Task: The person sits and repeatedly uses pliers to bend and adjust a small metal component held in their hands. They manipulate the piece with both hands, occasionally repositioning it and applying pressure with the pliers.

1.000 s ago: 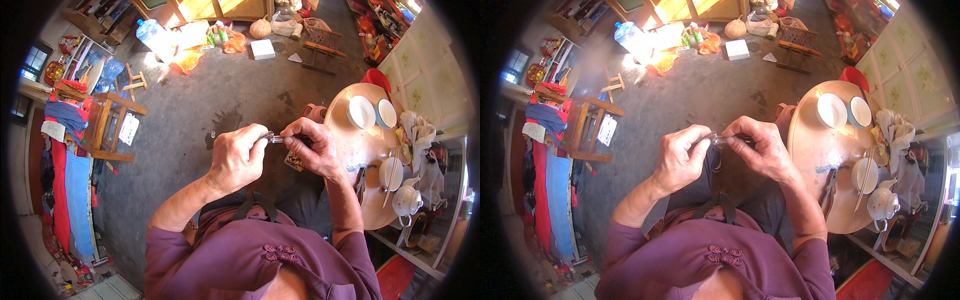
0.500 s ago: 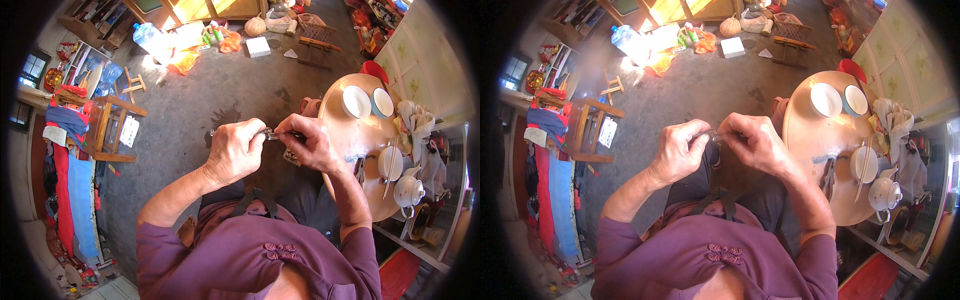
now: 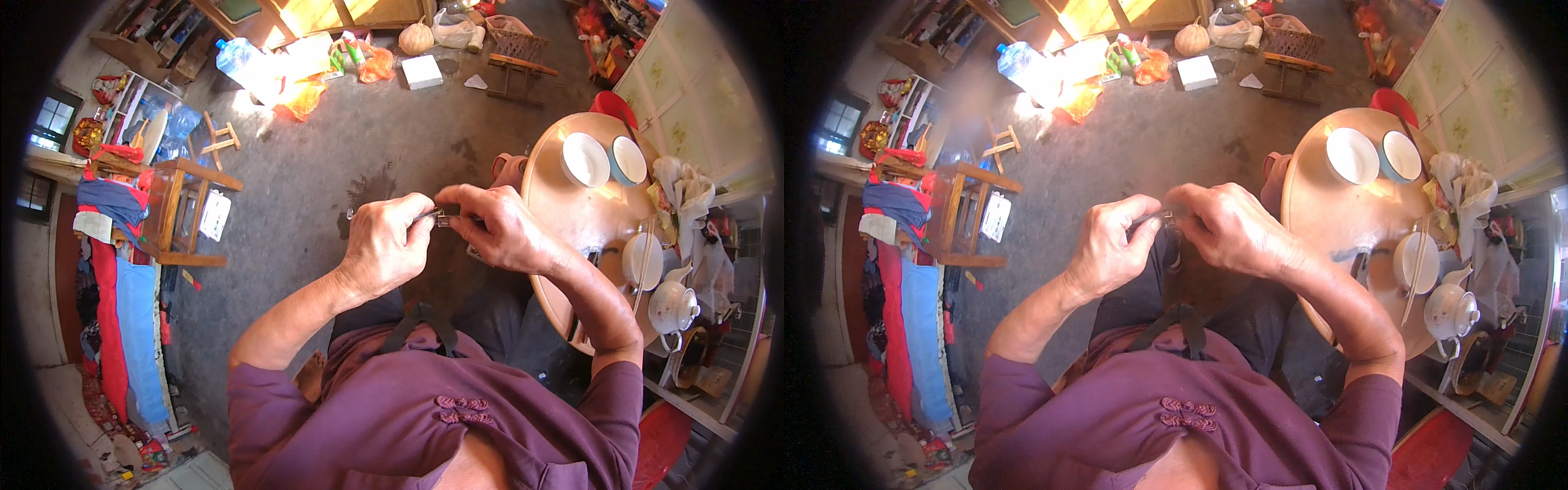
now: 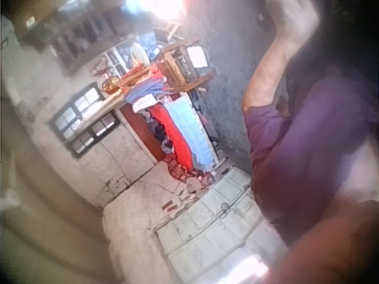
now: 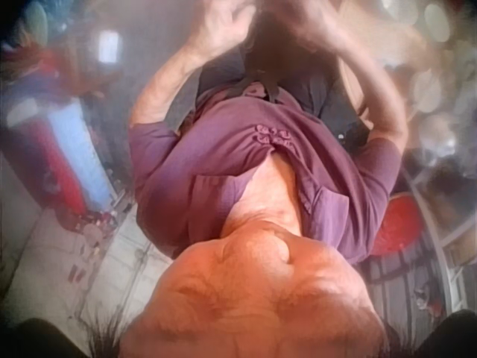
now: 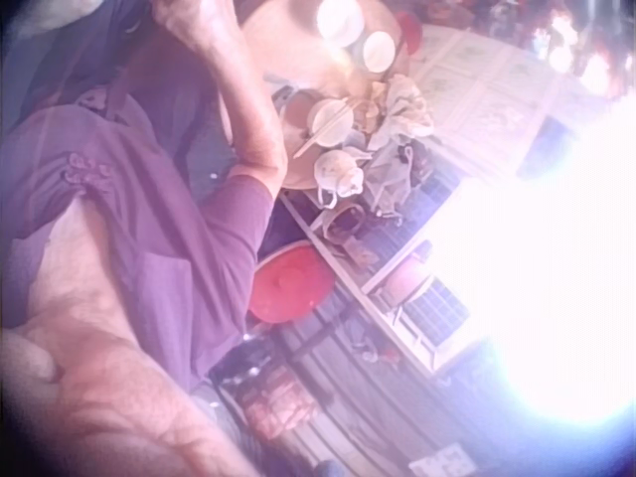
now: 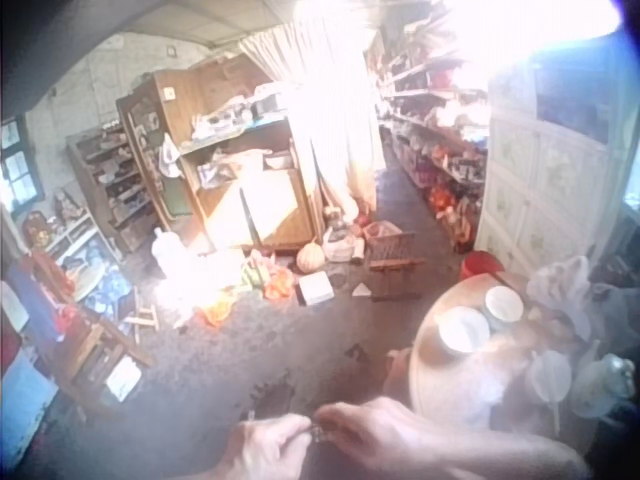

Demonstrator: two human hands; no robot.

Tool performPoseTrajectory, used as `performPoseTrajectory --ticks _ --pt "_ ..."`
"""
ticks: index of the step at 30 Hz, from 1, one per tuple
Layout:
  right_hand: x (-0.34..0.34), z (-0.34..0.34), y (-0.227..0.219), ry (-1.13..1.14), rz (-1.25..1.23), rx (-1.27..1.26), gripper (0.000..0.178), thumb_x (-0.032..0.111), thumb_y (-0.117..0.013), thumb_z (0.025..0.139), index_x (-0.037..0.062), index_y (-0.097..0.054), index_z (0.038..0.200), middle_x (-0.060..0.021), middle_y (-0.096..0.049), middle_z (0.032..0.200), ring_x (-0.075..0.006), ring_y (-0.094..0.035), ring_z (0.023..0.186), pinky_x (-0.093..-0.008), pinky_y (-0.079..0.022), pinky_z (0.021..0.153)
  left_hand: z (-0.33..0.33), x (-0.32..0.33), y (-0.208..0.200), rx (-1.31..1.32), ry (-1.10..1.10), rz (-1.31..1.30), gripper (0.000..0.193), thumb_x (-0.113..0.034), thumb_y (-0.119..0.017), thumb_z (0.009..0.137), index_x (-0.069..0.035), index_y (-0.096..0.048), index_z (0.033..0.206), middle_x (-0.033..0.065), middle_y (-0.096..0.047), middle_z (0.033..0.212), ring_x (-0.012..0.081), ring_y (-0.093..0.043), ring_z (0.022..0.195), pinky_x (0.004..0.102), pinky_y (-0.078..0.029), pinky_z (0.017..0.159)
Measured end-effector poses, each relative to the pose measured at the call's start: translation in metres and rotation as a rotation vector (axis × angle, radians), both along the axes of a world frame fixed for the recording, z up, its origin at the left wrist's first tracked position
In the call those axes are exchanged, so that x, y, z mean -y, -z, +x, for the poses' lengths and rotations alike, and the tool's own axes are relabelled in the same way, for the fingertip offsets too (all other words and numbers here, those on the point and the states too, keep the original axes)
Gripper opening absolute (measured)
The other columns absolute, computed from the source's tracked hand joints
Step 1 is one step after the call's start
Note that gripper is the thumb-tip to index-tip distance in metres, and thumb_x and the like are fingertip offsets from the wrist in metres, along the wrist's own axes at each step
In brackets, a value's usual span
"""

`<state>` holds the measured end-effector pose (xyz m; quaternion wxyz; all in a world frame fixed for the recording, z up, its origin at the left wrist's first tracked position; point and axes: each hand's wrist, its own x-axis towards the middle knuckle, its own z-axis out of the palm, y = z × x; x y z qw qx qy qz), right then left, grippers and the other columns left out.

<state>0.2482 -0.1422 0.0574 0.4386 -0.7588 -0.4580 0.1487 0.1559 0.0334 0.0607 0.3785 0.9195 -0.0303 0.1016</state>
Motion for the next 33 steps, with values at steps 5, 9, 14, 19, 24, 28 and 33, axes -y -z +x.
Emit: performPoseTrajectory --ticks 5,9,14,19,24,28,33 --pt "-0.005 -0.001 0.007 -0.023 0.022 -0.021 0.016 0.006 -0.061 0.08 -0.0013 -0.062 0.095 -0.0215 -0.061 0.071 -0.0401 -0.062 0.07 -0.0441 -0.048 0.06 0.0 -0.002 -0.002 -0.072 0.011 0.029 0.012 -0.003 -0.061 0.083 0.004 -0.064 0.092 0.0206 -0.066 0.079 0.0292 -0.068 0.072 0.0335 -0.051 0.062" --pt "-0.002 -0.014 0.029 -0.023 0.012 -0.104 0.015 0.008 -0.062 0.082 0.0 -0.062 0.095 -0.0209 -0.062 0.072 -0.0393 -0.062 0.069 -0.044 -0.048 0.06 -0.012 -0.002 0.012 -0.136 0.036 0.007 0.011 -0.003 -0.061 0.083 0.004 -0.064 0.091 0.0195 -0.065 0.074 0.0272 -0.066 0.065 0.0338 -0.049 0.06" --pt "0.013 -0.068 0.079 -0.012 -0.067 -0.337 0.016 0.01 -0.061 0.084 -0.0002 -0.063 0.096 -0.0211 -0.063 0.074 -0.0377 -0.063 0.071 -0.0411 -0.05 0.063 -0.055 0.011 0.051 -0.397 0.062 -0.012 0.008 -0.003 -0.06 0.083 0.003 -0.063 0.087 0.0175 -0.062 0.067 0.0256 -0.06 0.056 0.0351 -0.046 0.055" --pt "0.054 -0.111 0.126 0.161 -0.14 -0.56 0.018 0.01 -0.061 0.084 -0.0006 -0.064 0.098 -0.0216 -0.064 0.078 -0.0365 -0.065 0.075 -0.0406 -0.051 0.067 -0.071 0.047 0.103 -0.518 0.146 -0.065 0.009 -0.007 -0.059 0.082 0.0 -0.064 0.086 0.0194 -0.063 0.07 0.0344 -0.062 0.063 0.0409 -0.048 0.06" --pt "0.103 -0.147 0.173 0.325 -0.186 -0.605 0.021 0.015 -0.059 0.085 0.001 -0.065 0.1 -0.0216 -0.066 0.085 -0.0362 -0.065 0.081 -0.0407 -0.05 0.074 -0.07 0.086 0.162 -0.67 0.373 -0.062 0.013 -0.01 -0.058 0.083 0.0 -0.065 0.088 0.0199 -0.065 0.076 0.0345 -0.065 0.073 0.0419 -0.049 0.067" --pt "0.124 -0.168 0.196 0.369 -0.28 -0.657 0.022 0.016 -0.059 0.085 0.0007 -0.065 0.1 -0.0219 -0.065 0.087 -0.0362 -0.064 0.085 -0.0413 -0.05 0.076 -0.069 0.105 0.185 -0.762 0.517 -0.093 0.016 -0.012 -0.059 0.082 0.0 -0.066 0.09 0.0208 -0.065 0.077 0.0348 -0.064 0.075 0.0414 -0.049 0.068" --pt "0.14 -0.185 0.218 0.426 -0.257 -0.703 0.024 0.017 -0.058 0.085 -0.0001 -0.064 0.1 -0.0219 -0.066 0.088 -0.0369 -0.064 0.087 -0.0412 -0.05 0.077 -0.065 0.12 0.202 -0.898 0.649 -0.084 0.019 -0.012 -0.056 0.08 0.003 -0.064 0.089 0.0226 -0.064 0.079 0.0361 -0.063 0.077 0.0427 -0.047 0.069"
